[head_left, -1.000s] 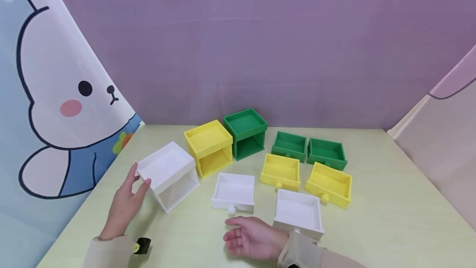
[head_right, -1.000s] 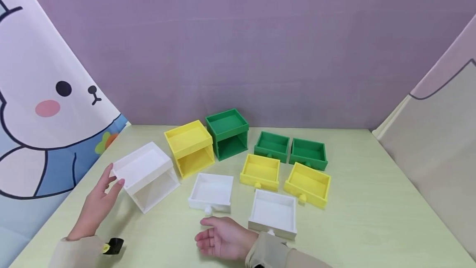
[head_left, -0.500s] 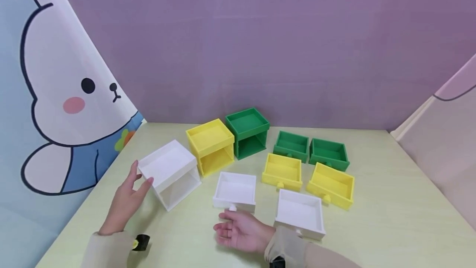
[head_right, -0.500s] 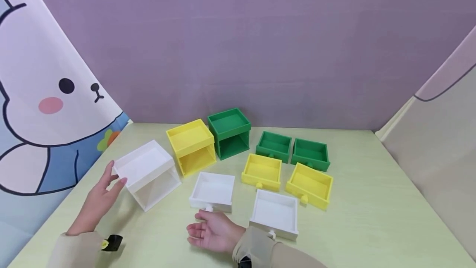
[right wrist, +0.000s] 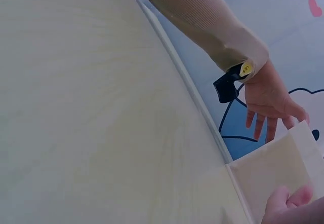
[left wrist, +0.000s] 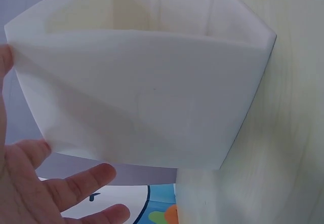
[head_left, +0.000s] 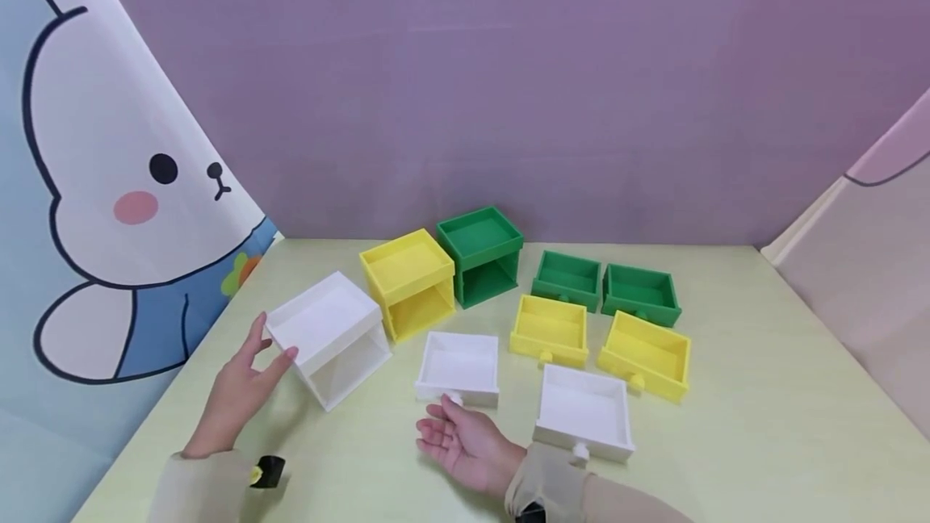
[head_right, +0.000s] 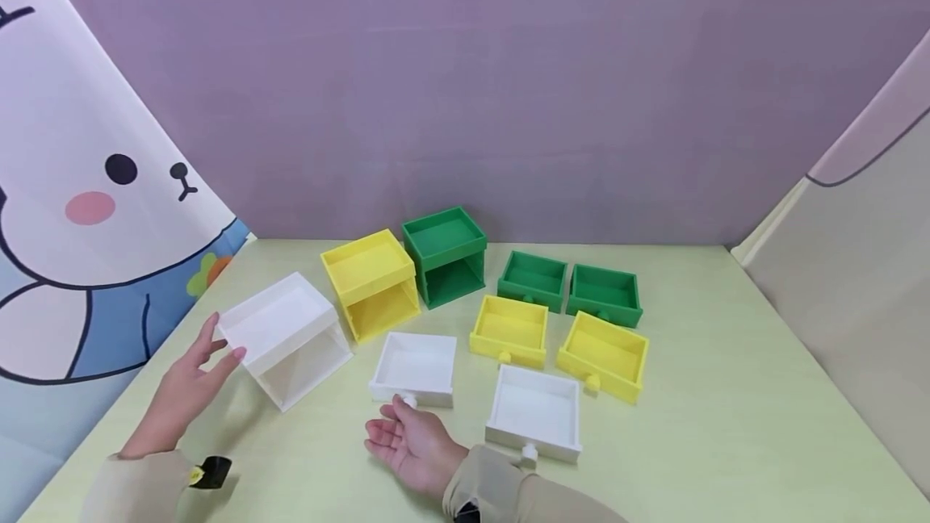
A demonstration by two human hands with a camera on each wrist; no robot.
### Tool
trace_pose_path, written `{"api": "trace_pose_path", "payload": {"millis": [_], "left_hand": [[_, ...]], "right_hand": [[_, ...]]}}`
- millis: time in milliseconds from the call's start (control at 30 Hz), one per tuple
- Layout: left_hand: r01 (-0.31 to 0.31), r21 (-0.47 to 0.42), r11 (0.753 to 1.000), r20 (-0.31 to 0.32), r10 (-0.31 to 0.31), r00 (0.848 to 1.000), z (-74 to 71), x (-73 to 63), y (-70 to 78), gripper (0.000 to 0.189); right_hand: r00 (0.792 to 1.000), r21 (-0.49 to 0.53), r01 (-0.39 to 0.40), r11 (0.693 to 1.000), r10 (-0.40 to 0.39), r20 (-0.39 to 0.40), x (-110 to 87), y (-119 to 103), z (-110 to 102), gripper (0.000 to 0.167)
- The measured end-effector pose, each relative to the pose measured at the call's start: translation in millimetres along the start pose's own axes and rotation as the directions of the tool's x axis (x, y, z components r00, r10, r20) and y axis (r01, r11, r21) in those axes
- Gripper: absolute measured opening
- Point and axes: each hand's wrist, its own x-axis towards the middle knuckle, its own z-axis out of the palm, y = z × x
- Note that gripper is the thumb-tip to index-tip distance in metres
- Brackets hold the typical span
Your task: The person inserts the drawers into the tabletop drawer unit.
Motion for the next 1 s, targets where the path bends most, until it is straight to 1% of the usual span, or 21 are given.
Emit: {"api": "trace_pose_path", "payload": {"millis": [167, 300, 400, 467, 533, 667, 767, 833, 1000], "left_hand": [[0.006, -0.013, 1.000, 0.001, -0.006, 1.000, -1.3, -1.7, 0.0, 0.090], [0.005, -0.034, 0.999, 0.002, -0.005, 1.000, -2.1, -1.1, 0.7, 0.090], [0.010, -0.038, 0.999, 0.007, -0.009, 1.000, -2.5, 0.3, 2.0, 0.089], [0.013, -0.040, 0.999, 0.013, -0.012, 1.000, -2.4, 0.7, 2.7, 0.089], [0.015, -0.042, 0.999, 0.017, -0.014, 1.000, -1.9, 0.9, 3.1, 0.089], [0.018, -0.047, 0.999, 0.024, -0.017, 1.000, -0.9, 1.6, 3.8, 0.089], [0.017, -0.050, 0.999, 0.029, -0.015, 0.999, -0.8, 1.8, 4.5, 0.090], [0.015, -0.052, 0.999, 0.031, -0.014, 0.999, -1.0, 1.8, 4.5, 0.090], [0.018, -0.061, 0.998, 0.032, -0.016, 0.999, -2.4, 1.4, 3.3, 0.090]], "right_hand": [[0.998, 0.022, 0.036, 0.999, -0.035, -0.052, -2.3, 0.7, -3.1, 0.025], [0.991, 0.052, 0.095, 0.994, -0.090, -0.095, -0.8, -0.3, -5.3, 0.020], [0.987, 0.053, 0.125, 0.991, -0.119, -0.112, 1.0, -0.9, -6.8, 0.019], [0.985, 0.037, 0.135, 0.990, -0.129, -0.118, 2.1, -0.8, -8.3, 0.023], [0.982, 0.022, 0.144, 0.989, -0.140, -0.128, 4.0, -1.0, -9.8, 0.031], [0.973, 0.004, 0.163, 0.987, -0.160, -0.169, 8.9, -2.6, -13.5, 0.040], [0.966, 0.007, 0.174, 0.985, -0.169, -0.197, 11.4, -4.0, -15.9, 0.035], [0.965, 0.007, 0.176, 0.984, -0.171, -0.201, 12.0, -4.2, -17.0, 0.032], [0.970, 0.013, 0.164, 0.986, -0.159, -0.182, 11.1, -4.8, -17.2, 0.022]]}}
